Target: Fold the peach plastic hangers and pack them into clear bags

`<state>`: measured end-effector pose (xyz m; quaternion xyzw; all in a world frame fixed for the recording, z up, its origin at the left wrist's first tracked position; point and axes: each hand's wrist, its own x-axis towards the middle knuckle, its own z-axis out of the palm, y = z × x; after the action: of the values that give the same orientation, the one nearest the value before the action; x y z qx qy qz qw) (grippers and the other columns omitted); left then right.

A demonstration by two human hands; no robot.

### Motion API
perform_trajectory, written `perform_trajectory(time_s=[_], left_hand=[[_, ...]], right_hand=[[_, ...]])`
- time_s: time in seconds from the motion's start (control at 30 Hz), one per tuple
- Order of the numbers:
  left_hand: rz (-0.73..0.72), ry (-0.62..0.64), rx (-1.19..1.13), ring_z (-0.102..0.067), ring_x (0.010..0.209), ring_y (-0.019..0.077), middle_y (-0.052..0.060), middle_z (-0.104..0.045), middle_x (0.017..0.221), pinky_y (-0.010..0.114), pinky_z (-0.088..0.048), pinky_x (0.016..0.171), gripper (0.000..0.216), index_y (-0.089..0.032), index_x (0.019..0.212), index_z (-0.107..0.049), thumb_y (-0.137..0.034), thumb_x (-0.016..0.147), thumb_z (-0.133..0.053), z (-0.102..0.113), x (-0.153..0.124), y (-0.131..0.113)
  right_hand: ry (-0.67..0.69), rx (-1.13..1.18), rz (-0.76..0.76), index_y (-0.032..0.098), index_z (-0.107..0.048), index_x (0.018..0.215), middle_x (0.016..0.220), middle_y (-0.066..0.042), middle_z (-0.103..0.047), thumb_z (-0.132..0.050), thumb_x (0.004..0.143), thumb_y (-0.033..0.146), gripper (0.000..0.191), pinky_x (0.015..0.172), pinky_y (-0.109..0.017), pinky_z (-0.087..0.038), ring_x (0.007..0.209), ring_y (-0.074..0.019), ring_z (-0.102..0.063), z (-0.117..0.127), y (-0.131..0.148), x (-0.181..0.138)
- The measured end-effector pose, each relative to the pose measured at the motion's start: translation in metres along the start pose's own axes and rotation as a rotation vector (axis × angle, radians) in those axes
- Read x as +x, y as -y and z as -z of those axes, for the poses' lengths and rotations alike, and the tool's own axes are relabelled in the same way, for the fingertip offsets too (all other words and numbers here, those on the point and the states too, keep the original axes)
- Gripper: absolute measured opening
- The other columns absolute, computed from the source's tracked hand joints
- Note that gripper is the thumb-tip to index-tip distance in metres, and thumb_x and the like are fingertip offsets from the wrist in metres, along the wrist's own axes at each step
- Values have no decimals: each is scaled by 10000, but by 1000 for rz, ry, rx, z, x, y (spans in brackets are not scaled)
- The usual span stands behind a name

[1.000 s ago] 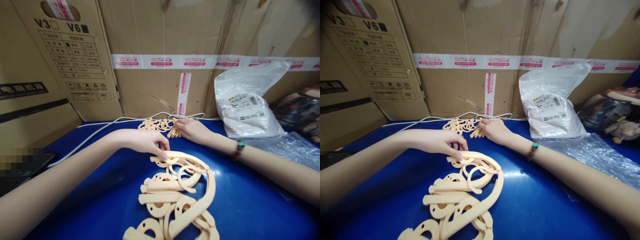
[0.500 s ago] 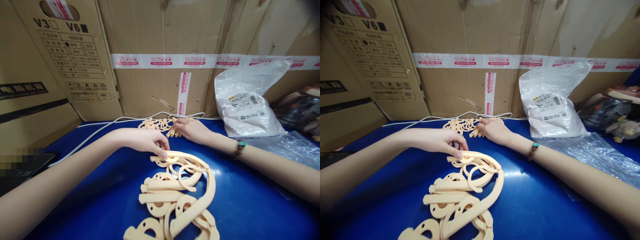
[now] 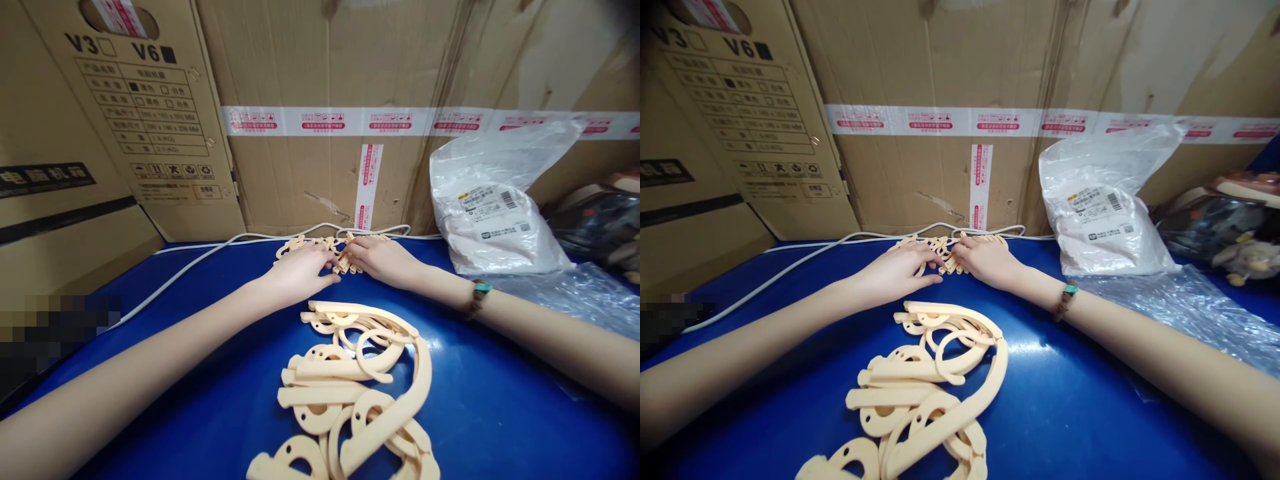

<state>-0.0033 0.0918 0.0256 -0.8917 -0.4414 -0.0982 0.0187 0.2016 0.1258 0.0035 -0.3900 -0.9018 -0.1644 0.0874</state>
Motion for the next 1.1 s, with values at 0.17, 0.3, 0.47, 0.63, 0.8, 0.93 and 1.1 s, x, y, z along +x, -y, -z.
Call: perform_trajectory(time_s=[0.17, 0.3, 0.47, 0.63, 0.8, 0.93, 1.1], left_hand=[[4, -75, 36, -548, 1143, 272, 105, -653, 1171, 411, -385, 1003, 335, -159, 1178, -615, -322, 887, -584, -7, 0, 1], [-14, -68, -24, -546, 1152, 270, 81, -657, 1189, 411, -396, 996, 356, -190, 1228, -576, -281, 884, -590, -15, 2, 5], [-49, -85, -96, -548, 1129, 251, 75, -661, 1145, 405, -404, 994, 298, -199, 1191, -583, -247, 897, -555, -26, 5, 9], [-51, -97, -116, -546, 1144, 253, 85, -650, 1173, 411, -400, 1003, 284, -199, 1169, -598, -242, 893, -546, -29, 7, 10], [-79, 2, -330, -599, 1055, 207, 80, -667, 1145, 321, -435, 939, 282, -163, 1120, -620, -305, 897, -524, -6, 7, 9], [-61, 376, -407, -598, 988, 184, 51, -666, 1136, 254, -452, 835, 464, -165, 1158, -617, -480, 817, -607, 24, 1, 7], [-76, 608, -322, -548, 1081, 187, 36, -606, 1261, 250, -423, 884, 572, -227, 1274, -557, -544, 801, -603, 48, -7, 7]], right_hand=[[-13, 23, 31, 152, -579, 1150, 1152, -125, -622, -349, 1004, 291, 306, 871, -327, -441, 1061, -226, -595, 2, -4, 1], [-32, 31, 24, 135, -572, 1177, 1099, -129, -635, -360, 998, 278, 313, 820, -313, -448, 1007, -226, -614, 7, -8, 1], [15, 35, 58, 141, -622, 1104, 1053, -115, -649, -390, 992, 323, 316, 810, -301, -439, 959, -220, -627, 10, -10, 1], [33, 9, 49, 131, -611, 1121, 1058, -115, -645, -403, 984, 314, 309, 784, -300, -433, 952, -232, -631, 11, -10, 0], [42, -27, 45, 131, -616, 1097, 1027, -114, -648, -403, 981, 304, 298, 767, -295, -424, 930, -226, -632, 13, -9, 0], [33, -15, 43, 131, -620, 1077, 1016, -115, -652, -401, 979, 296, 291, 746, -296, -425, 905, -219, -632, 13, -9, -1], [31, 13, 54, 128, -621, 1106, 1065, -126, -652, -402, 977, 281, 297, 782, -302, -426, 947, -222, -628, 11, -10, 0]])
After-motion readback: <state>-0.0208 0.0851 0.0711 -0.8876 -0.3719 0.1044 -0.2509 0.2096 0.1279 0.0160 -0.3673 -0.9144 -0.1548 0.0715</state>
